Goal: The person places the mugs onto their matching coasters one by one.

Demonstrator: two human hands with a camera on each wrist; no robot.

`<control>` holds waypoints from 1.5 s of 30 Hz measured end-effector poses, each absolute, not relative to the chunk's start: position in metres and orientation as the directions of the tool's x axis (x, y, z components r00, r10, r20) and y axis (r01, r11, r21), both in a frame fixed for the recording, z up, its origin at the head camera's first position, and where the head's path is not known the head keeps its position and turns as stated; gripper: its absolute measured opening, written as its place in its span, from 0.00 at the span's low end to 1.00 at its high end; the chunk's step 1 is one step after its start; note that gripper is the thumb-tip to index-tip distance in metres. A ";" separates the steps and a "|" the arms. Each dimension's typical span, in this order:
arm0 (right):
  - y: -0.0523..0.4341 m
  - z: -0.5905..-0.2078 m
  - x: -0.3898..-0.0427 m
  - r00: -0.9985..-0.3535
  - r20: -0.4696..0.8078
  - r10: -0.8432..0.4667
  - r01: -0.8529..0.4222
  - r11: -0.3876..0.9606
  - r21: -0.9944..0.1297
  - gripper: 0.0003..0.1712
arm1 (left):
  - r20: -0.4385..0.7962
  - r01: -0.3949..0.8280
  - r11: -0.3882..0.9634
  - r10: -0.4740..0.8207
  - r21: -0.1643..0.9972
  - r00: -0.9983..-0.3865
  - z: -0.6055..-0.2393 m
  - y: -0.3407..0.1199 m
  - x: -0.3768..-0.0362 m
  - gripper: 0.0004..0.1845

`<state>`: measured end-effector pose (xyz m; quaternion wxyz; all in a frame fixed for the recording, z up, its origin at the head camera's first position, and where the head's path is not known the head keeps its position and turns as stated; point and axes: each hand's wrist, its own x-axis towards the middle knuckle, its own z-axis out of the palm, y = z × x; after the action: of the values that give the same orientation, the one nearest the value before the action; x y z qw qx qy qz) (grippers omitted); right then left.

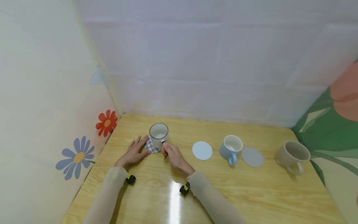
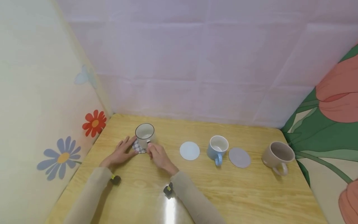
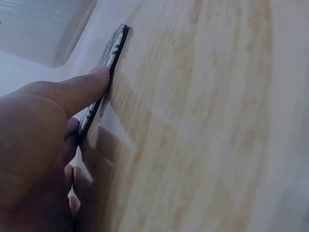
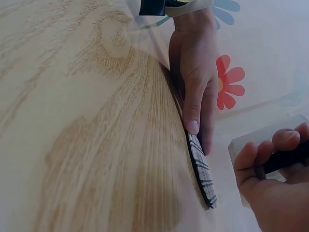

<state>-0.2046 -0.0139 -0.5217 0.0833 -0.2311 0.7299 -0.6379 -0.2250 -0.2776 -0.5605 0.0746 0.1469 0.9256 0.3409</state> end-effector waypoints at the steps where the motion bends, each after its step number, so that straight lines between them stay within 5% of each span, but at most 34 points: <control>1: -0.014 -0.522 -0.205 -0.879 0.175 -0.444 -0.232 0.078 -0.970 0.28 | -0.038 0.222 0.722 0.325 0.656 -0.945 -0.560 -0.278 -0.225 0.45; 45: -0.029 -0.532 -0.221 -0.833 0.235 -0.502 -0.296 0.045 -0.954 0.28 | -0.085 0.155 0.715 0.288 0.682 -0.954 -0.555 -0.278 -0.227 0.48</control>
<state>-0.2210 -0.0292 -0.5317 0.0813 -0.2777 0.7181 -0.6329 -0.2274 -0.2776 -0.5547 0.0931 0.1203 0.9213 0.3578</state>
